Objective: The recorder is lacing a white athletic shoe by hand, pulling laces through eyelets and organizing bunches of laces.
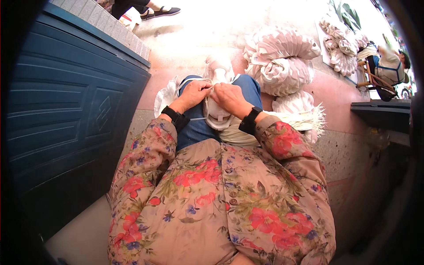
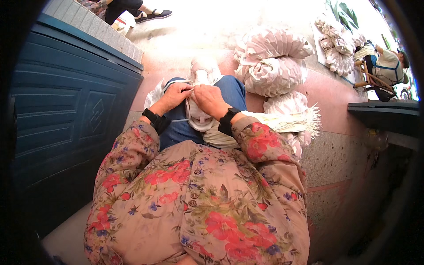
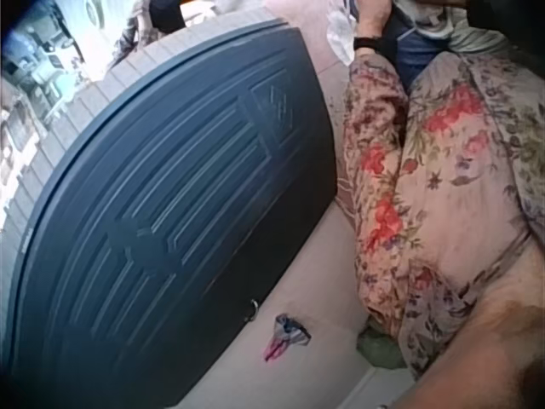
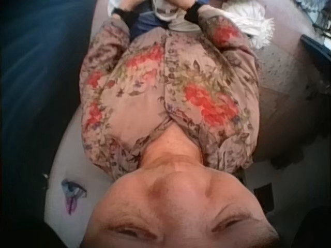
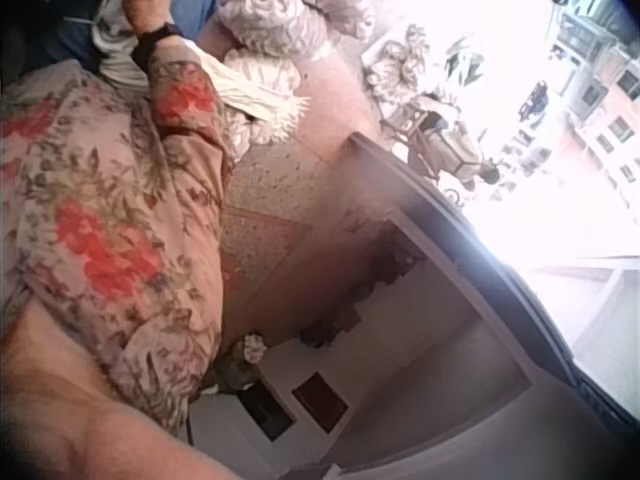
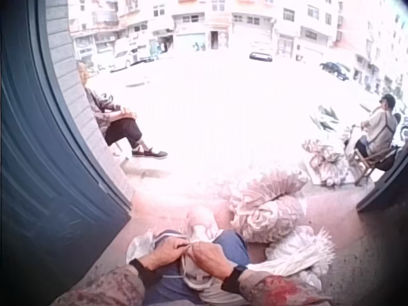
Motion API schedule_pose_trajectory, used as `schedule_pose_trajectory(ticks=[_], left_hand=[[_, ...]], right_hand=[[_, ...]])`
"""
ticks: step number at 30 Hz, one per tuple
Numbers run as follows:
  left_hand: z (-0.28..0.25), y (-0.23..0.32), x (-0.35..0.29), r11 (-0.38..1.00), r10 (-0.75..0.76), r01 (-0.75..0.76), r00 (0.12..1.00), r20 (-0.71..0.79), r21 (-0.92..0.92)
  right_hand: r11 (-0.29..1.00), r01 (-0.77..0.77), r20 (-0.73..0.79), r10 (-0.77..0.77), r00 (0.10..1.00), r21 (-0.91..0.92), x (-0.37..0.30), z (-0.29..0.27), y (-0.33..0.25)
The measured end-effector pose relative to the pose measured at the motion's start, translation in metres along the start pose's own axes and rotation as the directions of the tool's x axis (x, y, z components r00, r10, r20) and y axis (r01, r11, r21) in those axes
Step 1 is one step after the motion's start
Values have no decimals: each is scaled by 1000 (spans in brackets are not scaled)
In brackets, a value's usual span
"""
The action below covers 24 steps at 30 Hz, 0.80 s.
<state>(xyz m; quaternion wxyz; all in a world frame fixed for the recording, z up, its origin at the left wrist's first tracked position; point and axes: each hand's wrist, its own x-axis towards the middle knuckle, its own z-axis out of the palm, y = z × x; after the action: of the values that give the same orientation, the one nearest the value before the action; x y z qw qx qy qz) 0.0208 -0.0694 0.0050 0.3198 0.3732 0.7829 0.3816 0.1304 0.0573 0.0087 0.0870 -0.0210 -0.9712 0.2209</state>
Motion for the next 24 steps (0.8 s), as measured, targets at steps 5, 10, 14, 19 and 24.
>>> schedule_pose_trajectory(ticks=[5, 10, 14, 19, 24], left_hand=[[3, -4, 2, 998, 39, -36, 998, -43, 59], [23, 21, -18, 827, 317, -104, 898, -305, 553], [27, 52, -37, 771, 457, -244, 855, -244, 588], [26, 38, -3, 854, 450, -335, 860, -242, 397], [21, 49, 2, 1000, 22, -20, 948, -316, 10]], right_hand=[[935, 106, 66, -89, 994, -340, 9, 11, 3], [988, 134, 77, -128, 989, -77, -3, -12, 17], [958, -69, 119, 37, 992, 278, -41, -51, 1], [736, -269, 45, 309, 950, 621, -25, -39, 16], [291, -341, 166, 491, 855, 894, -8, -10, 35]])
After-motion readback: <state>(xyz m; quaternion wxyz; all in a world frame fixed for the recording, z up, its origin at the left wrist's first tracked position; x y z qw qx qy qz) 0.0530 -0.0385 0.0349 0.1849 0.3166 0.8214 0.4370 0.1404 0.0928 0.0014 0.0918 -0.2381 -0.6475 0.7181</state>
